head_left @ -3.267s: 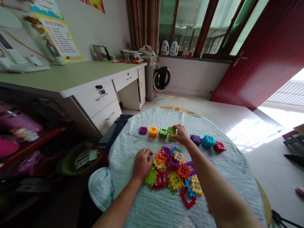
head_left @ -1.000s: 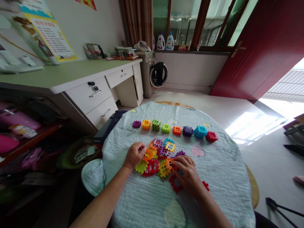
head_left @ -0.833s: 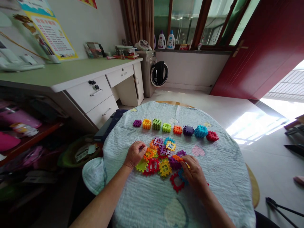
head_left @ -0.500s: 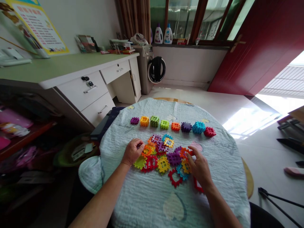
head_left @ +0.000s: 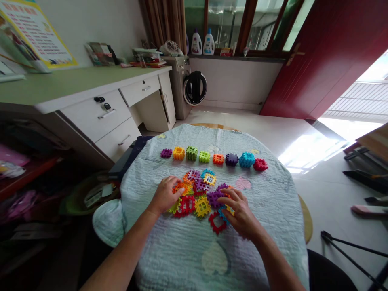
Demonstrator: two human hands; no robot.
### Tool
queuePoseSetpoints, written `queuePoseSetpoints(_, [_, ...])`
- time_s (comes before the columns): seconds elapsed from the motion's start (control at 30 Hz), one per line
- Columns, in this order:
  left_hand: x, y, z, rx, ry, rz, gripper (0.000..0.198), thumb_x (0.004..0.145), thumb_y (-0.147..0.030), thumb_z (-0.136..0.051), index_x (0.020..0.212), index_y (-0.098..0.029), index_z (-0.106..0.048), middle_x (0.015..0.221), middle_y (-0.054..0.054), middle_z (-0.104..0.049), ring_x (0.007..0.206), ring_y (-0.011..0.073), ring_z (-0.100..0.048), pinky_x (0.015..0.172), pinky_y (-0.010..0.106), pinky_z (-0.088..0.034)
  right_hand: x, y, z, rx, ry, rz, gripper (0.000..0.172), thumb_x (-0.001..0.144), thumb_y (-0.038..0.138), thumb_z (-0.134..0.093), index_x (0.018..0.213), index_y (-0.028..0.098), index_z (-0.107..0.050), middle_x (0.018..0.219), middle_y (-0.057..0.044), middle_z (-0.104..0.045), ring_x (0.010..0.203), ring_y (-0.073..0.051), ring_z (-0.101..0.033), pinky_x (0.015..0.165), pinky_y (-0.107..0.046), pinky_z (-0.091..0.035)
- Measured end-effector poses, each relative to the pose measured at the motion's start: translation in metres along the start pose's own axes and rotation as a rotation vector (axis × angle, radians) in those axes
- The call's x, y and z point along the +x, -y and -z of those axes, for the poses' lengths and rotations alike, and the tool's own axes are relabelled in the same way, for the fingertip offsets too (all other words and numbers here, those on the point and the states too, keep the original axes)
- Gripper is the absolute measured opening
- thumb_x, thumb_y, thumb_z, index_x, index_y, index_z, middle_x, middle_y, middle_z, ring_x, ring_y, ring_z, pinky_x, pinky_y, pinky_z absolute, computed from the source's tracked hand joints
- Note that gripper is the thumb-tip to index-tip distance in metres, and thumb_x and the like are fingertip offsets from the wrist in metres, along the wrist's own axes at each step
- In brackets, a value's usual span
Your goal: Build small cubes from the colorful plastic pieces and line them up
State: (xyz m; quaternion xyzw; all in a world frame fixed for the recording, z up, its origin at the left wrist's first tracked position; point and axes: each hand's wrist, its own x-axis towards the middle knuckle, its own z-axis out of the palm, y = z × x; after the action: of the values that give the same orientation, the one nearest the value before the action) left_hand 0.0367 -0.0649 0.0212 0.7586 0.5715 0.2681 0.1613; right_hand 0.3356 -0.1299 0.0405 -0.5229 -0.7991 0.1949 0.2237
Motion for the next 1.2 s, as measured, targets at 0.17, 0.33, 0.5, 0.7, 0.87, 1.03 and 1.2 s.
queuePoseSetpoints(0.17, [-0.031,-0.026,-0.015,0.146,0.043,-0.135,0.069,0.064,-0.055,-0.076,0.124,-0.026,-0.06,0.143,0.011,-0.044,0.132,0.0362,-0.039,0.11,0.056,-0.035,0.0,0.009,-0.013,-0.071,0.108,0.038,0.034,0.084,0.022,-0.059,0.113,0.036,-0.068,0.141,0.002,-0.054,0.131,-0.031,-0.039,0.109,-0.055,-0.028])
queuePoseSetpoints(0.33, [-0.048,-0.035,-0.026,0.215,0.027,-0.194,0.07,0.067,-0.054,-0.075,0.128,-0.025,-0.057,0.142,0.012,-0.046,0.136,0.0375,-0.034,0.112,0.058,-0.032,0.0,-0.004,-0.019,-0.168,-0.015,-0.017,0.035,0.086,0.025,-0.057,0.12,0.03,-0.065,0.139,-0.003,-0.056,0.129,-0.03,-0.042,0.107,-0.052,-0.032])
queuePoseSetpoints(0.5, [-0.047,-0.038,-0.026,0.215,-0.012,-0.183,0.044,0.08,-0.041,-0.066,0.119,-0.022,-0.06,0.136,0.01,-0.053,0.132,0.0319,-0.041,0.111,0.053,-0.036,0.002,-0.021,-0.024,-0.149,-0.159,-0.05,0.039,0.087,0.025,-0.054,0.125,0.022,-0.061,0.132,-0.01,-0.06,0.123,-0.029,-0.049,0.104,-0.049,-0.038])
queuePoseSetpoints(0.7, [-0.047,-0.036,-0.025,0.138,-0.096,-0.173,0.028,0.076,-0.021,-0.066,0.104,-0.021,-0.064,0.126,0.01,-0.059,0.122,0.0282,-0.05,0.105,0.047,-0.042,0.004,-0.018,-0.023,-0.108,-0.257,0.015,0.028,0.088,0.022,-0.054,0.113,0.023,-0.066,0.124,-0.009,-0.064,0.117,-0.028,-0.052,0.099,-0.049,-0.041])
queuePoseSetpoints(0.87, [-0.044,-0.031,-0.021,0.115,-0.288,-0.109,0.012,0.087,-0.023,-0.055,0.091,-0.021,-0.066,0.107,0.007,-0.066,0.103,0.0233,-0.059,0.102,0.049,-0.041,0.006,-0.001,-0.025,-0.003,-0.179,0.175,0.022,0.088,0.018,-0.054,0.104,0.025,-0.068,0.118,-0.006,-0.067,0.117,-0.026,-0.051,0.099,-0.046,-0.041])
queuePoseSetpoints(1.03, [-0.043,-0.034,-0.013,0.052,-0.353,-0.083,0.016,0.091,-0.03,-0.051,0.092,-0.02,-0.064,0.103,0.007,-0.067,0.098,0.0218,-0.059,0.097,0.045,-0.043,0.006,-0.003,-0.023,0.163,-0.247,0.155,0.027,0.081,0.008,-0.047,0.092,0.023,-0.068,0.095,-0.005,-0.07,0.099,-0.022,-0.059,0.09,-0.04,-0.046])
queuePoseSetpoints(1.2, [-0.048,-0.049,-0.01,0.011,-0.161,-0.382,0.011,0.086,-0.03,-0.057,0.09,-0.022,-0.063,0.096,0.004,-0.069,0.099,0.0209,-0.06,0.107,0.047,-0.035,0.005,-0.022,-0.015,0.352,-0.486,-0.158,0.025,0.081,0.019,-0.049,0.096,0.022,-0.069,0.102,-0.005,-0.07,0.098,-0.021,-0.063,0.088,-0.037,-0.048])
